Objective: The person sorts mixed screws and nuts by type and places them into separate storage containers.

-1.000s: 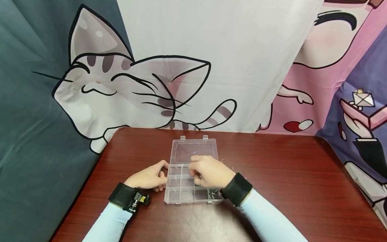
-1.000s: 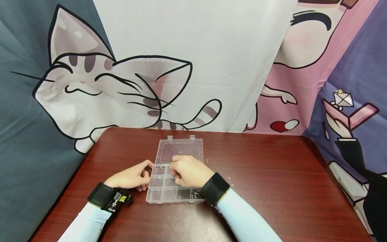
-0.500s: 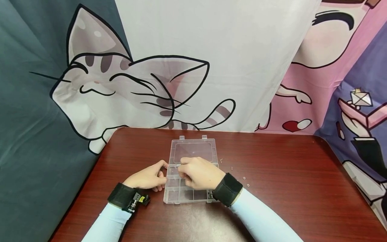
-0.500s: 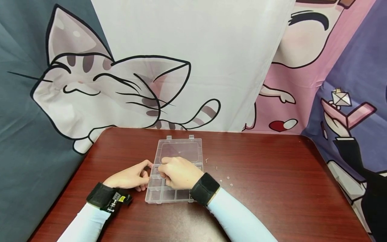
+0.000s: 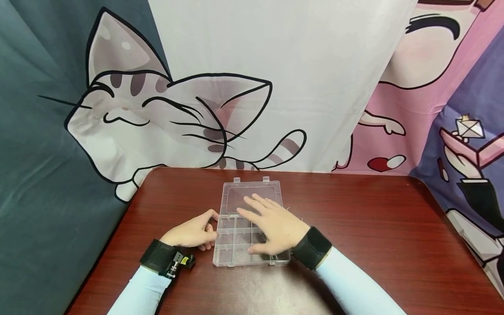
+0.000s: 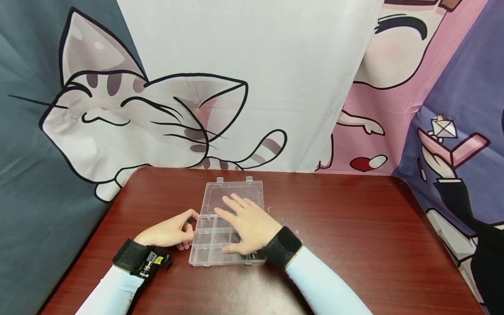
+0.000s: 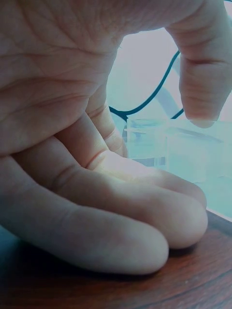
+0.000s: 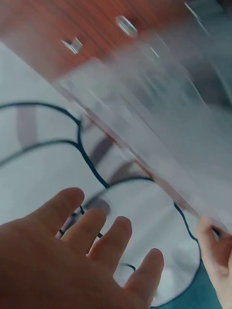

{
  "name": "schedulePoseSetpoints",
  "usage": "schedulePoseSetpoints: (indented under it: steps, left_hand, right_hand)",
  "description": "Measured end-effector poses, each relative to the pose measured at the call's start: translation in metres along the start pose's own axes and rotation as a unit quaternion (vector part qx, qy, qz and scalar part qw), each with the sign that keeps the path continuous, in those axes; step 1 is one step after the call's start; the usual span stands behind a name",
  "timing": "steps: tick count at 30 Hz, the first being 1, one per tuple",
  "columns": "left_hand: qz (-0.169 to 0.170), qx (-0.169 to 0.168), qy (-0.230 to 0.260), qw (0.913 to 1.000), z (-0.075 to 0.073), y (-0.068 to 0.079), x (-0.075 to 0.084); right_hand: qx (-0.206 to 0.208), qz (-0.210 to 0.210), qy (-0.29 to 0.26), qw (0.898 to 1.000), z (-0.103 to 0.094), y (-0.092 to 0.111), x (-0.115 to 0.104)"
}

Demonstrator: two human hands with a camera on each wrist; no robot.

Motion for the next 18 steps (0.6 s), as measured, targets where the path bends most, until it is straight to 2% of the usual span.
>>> schedulePoseSetpoints:
  steps: [6, 11, 13, 18]
  left_hand:
    - [0.005, -0.001, -0.004, 1.0000, -0.001, 0.000, 0.003]
    - [0.005, -0.001, -0.004, 1.0000, 0.000, 0.001, 0.002]
    - [0.005, -0.002, -0.003, 1.0000, 0.001, 0.002, 0.001]
    - [0.003, 0.001, -0.002, 1.0000, 0.001, 0.002, 0.000]
  right_hand:
    - [0.059, 0.032, 0.011, 0.998, -0.003, 0.022, 0.044]
    - [0.122, 0.086, 0.032, 0.988, -0.001, 0.040, 0.075]
    - [0.128, 0.124, 0.030, 0.983, 0.001, 0.047, 0.082]
    - [0.097, 0.227, -0.009, 0.969, 0.007, 0.058, 0.091]
Point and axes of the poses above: each hand's wrist, its own y-axis away from the middle knuckle, its own z-axis out of the palm, x = y × z, the point moved 2 cm from there along -y, towards the middle knuckle, and after that the axes turned 1 degree about -y, right-handed, at the moved point
